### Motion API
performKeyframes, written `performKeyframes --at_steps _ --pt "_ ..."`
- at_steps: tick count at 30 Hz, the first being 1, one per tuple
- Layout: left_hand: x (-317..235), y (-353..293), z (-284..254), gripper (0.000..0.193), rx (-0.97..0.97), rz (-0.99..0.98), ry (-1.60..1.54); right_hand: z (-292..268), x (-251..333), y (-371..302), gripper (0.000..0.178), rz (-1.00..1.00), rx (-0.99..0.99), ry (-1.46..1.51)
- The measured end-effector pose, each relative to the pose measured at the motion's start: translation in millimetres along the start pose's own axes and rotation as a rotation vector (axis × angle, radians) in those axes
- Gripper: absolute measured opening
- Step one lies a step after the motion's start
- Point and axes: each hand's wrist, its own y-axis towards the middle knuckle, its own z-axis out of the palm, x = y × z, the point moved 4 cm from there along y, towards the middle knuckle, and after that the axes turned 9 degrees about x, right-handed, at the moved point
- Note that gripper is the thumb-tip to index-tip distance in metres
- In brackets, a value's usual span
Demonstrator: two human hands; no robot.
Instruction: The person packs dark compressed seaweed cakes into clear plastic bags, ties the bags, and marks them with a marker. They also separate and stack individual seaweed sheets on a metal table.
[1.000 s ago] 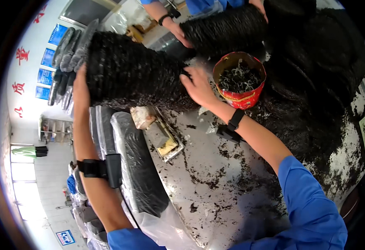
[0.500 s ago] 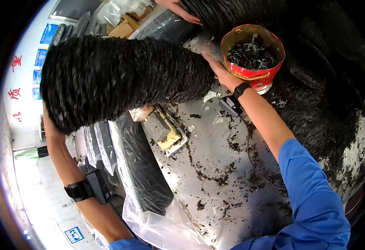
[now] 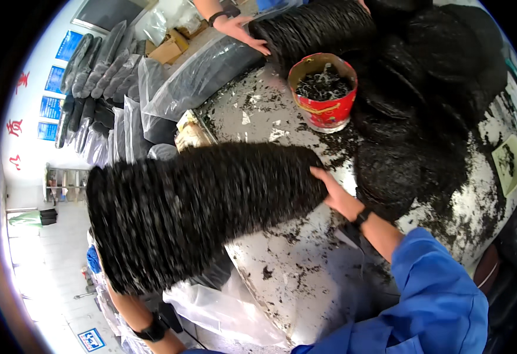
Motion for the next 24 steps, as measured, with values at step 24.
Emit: performKeyframes --at_steps 24 --pt "228.5 -357.4 209.1 0.065 0.435 -0.706 -0.845 -134.3 62.2 -458.4 0.076 0.114 -0.622 -0.492"
